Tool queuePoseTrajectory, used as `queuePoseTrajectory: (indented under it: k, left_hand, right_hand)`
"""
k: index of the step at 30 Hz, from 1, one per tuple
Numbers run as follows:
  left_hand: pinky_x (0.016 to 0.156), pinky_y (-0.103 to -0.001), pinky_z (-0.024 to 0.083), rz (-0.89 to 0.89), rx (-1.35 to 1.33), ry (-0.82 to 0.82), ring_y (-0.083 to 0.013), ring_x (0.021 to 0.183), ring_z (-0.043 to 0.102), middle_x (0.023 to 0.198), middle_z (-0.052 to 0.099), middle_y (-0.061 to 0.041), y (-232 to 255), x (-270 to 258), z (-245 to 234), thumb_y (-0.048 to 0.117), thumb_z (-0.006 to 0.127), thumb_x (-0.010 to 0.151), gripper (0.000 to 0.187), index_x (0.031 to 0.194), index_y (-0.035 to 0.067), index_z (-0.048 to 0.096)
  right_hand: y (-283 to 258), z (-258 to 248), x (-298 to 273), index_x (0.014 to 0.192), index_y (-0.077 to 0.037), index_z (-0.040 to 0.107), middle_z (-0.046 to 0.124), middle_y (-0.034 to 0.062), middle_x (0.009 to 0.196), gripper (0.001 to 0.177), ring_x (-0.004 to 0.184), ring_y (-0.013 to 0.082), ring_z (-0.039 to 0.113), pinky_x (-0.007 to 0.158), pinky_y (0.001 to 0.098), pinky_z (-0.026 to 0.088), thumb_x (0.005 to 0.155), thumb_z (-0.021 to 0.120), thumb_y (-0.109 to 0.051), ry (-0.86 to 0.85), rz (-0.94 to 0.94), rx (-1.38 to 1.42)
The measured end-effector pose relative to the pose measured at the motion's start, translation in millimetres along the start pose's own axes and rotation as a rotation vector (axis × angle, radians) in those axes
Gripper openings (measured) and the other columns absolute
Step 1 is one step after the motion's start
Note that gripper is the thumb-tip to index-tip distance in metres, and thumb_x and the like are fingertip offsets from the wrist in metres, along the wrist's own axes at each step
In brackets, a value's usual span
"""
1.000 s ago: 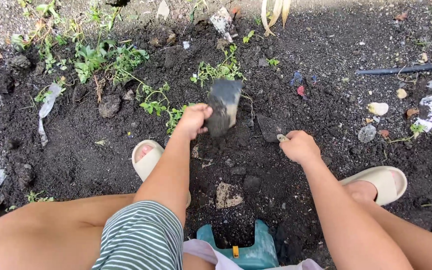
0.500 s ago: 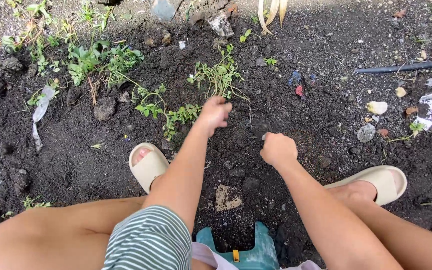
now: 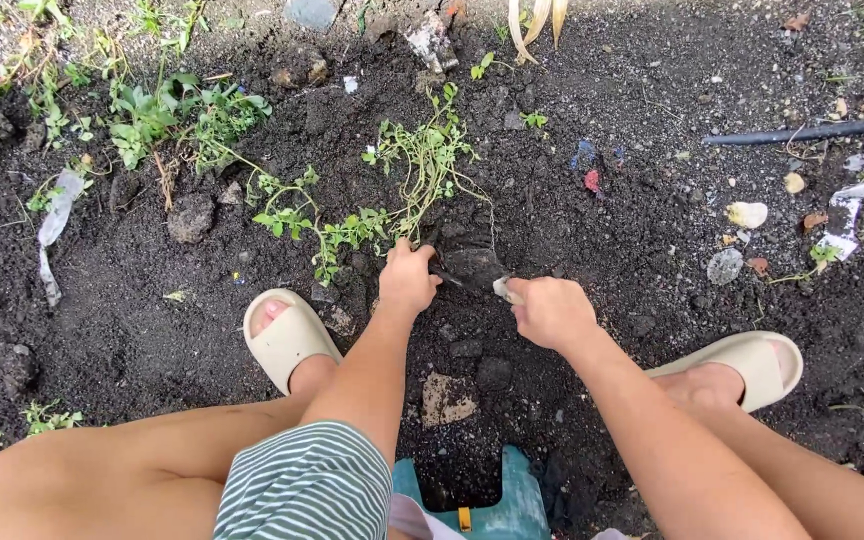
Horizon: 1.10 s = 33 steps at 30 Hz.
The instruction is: Digging up and pulling weeds or plants from the soil in a garden.
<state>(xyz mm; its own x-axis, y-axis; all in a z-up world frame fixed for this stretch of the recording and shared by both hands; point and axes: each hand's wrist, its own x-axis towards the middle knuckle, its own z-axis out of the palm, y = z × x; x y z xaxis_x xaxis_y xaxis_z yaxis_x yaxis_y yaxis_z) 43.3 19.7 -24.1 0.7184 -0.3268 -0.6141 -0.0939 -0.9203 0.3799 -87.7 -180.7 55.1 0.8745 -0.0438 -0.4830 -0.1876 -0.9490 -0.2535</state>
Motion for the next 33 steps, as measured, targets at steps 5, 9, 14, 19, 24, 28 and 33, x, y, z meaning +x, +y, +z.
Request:
queuePoseTrajectory:
  k: [5,9,14,19,24,28,33]
  left_hand:
    - [0.095,-0.047,0.050,0.361,0.295,0.192,-0.0324,0.115,0.057,0.118,0.056,-0.010,-16,-4,21,0.024,0.084,0.076,0.031,0.104,0.015,0.076]
    - [0.092,-0.046,0.053,0.364,0.108,0.322,-0.0318,0.106,0.062,0.109,0.062,-0.010,-19,13,20,0.023,0.075,0.092,0.015,0.098,0.010,0.075]
    - [0.093,-0.051,0.054,0.053,-1.045,0.416,-0.0295,0.102,0.068,0.113,0.071,-0.013,11,59,-69,0.029,0.069,0.093,0.032,0.111,0.003,0.070]
    - [0.098,-0.055,0.053,0.022,-1.566,0.145,-0.0282,0.117,0.052,0.147,0.046,-0.002,62,17,-167,0.041,0.059,0.098,0.078,0.158,0.020,0.014]
    - [0.092,-0.043,0.060,0.043,-1.186,0.091,-0.0297,0.120,0.063,0.143,0.056,-0.020,54,23,-128,0.026,0.065,0.093,0.079,0.158,0.010,0.025]
    - [0.084,-0.041,0.063,-0.089,-1.057,0.017,-0.0266,0.109,0.067,0.132,0.064,-0.018,21,27,-54,0.022,0.063,0.094,0.068,0.154,0.006,0.036]
    - [0.065,-0.036,0.053,-0.226,-0.926,-0.083,-0.0188,0.084,0.063,0.106,0.068,-0.010,-16,38,6,0.018,0.068,0.091,0.059,0.146,0.006,0.050]
  right_hand:
    - [7,-32,1,0.121,-0.027,0.073,0.078,0.0102,0.099,0.039,0.093,0.0316,0.074,0.087,0.0453,0.059,0.082,0.070,-0.026,-0.111,0.140,0.110]
    - [29,-55,2,0.115,-0.024,0.077,0.077,0.0112,0.108,0.031,0.104,0.0329,0.073,0.094,0.0459,0.058,0.090,0.061,-0.028,-0.232,0.407,0.078]
    - [43,-39,8,0.113,-0.018,0.077,0.075,0.0118,0.115,0.032,0.109,0.0335,0.072,0.094,0.0470,0.058,0.084,0.063,-0.022,-0.251,0.439,0.017]
    - [10,-13,3,0.122,-0.017,0.070,0.076,0.0134,0.113,0.039,0.106,0.0329,0.074,0.093,0.0462,0.058,0.084,0.066,-0.022,-0.206,0.442,0.021]
    - [11,46,31,0.143,-0.013,0.050,0.068,0.0212,0.107,0.055,0.091,0.0367,0.074,0.077,0.0467,0.061,0.088,0.060,-0.011,0.047,0.344,-0.055]
    - [18,62,49,0.139,-0.003,0.050,0.070,0.0192,0.105,0.044,0.092,0.0350,0.075,0.078,0.0456,0.061,0.095,0.052,-0.011,0.102,0.199,-0.133]
    - [33,61,14,0.134,0.003,0.050,0.070,0.0181,0.100,0.042,0.088,0.0319,0.073,0.074,0.0418,0.062,0.095,0.048,-0.011,0.040,-0.119,-0.305]
